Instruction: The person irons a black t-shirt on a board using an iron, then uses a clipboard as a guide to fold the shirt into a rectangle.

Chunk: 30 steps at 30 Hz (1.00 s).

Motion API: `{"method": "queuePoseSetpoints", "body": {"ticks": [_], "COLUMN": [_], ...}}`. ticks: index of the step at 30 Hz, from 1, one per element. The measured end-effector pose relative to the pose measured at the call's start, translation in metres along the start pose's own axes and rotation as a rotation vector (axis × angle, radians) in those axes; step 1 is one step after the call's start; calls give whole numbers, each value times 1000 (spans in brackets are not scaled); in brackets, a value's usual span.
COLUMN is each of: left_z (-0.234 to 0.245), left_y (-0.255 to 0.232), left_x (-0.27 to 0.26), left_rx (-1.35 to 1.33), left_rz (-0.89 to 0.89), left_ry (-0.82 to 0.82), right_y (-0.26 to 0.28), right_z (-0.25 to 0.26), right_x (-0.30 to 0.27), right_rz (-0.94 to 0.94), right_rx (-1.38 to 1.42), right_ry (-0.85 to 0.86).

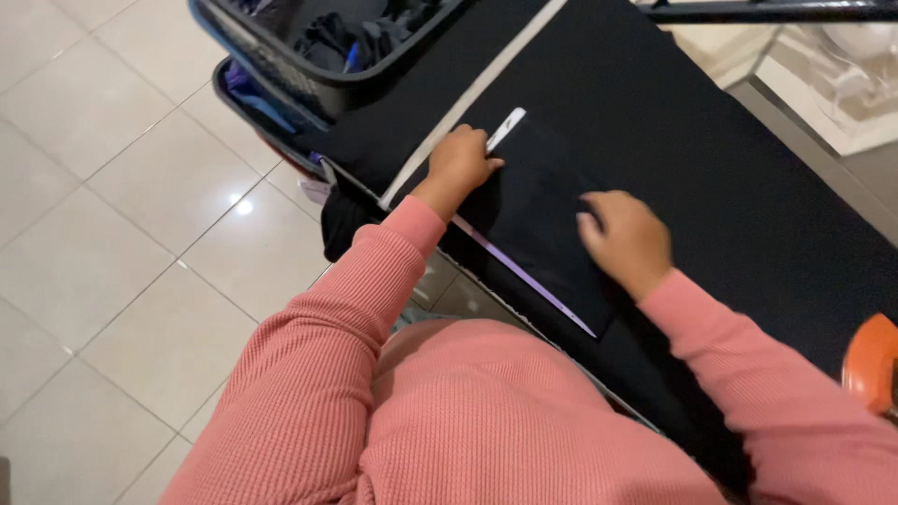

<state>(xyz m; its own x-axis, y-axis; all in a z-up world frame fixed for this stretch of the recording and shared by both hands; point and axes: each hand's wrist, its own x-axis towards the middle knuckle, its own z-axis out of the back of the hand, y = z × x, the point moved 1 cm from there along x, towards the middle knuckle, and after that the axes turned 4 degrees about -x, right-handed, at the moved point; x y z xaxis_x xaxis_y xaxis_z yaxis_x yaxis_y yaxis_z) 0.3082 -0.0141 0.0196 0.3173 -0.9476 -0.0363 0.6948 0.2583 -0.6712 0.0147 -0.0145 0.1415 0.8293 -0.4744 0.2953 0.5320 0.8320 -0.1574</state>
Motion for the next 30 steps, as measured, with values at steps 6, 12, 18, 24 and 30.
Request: {"method": "queuePoseSetpoints", "body": {"ticks": [6,12,18,24,30], "left_z": [-9,-22,-52,-44,-128], "left_y": [1,5,-53,-106,-100], "left_x": [9,-6,-77,-131,-118], "left_rx": [99,73,-84,-3,-909], "left_rz": [14,35,-1,-236,233], "left_ry": [-13,-34,199,65,692], "right_y": [-87,-50,-46,-159,-122], "right_z": [-55,-81,52,43,174], "right_x": [-145,-171,-122,-174,-37], "right_rz": [-866,-1406,-1649,-1692,-1396], "right_rx": [261,1299,1209,1144,870], "right_ry": [550,22,29,268,554]}}
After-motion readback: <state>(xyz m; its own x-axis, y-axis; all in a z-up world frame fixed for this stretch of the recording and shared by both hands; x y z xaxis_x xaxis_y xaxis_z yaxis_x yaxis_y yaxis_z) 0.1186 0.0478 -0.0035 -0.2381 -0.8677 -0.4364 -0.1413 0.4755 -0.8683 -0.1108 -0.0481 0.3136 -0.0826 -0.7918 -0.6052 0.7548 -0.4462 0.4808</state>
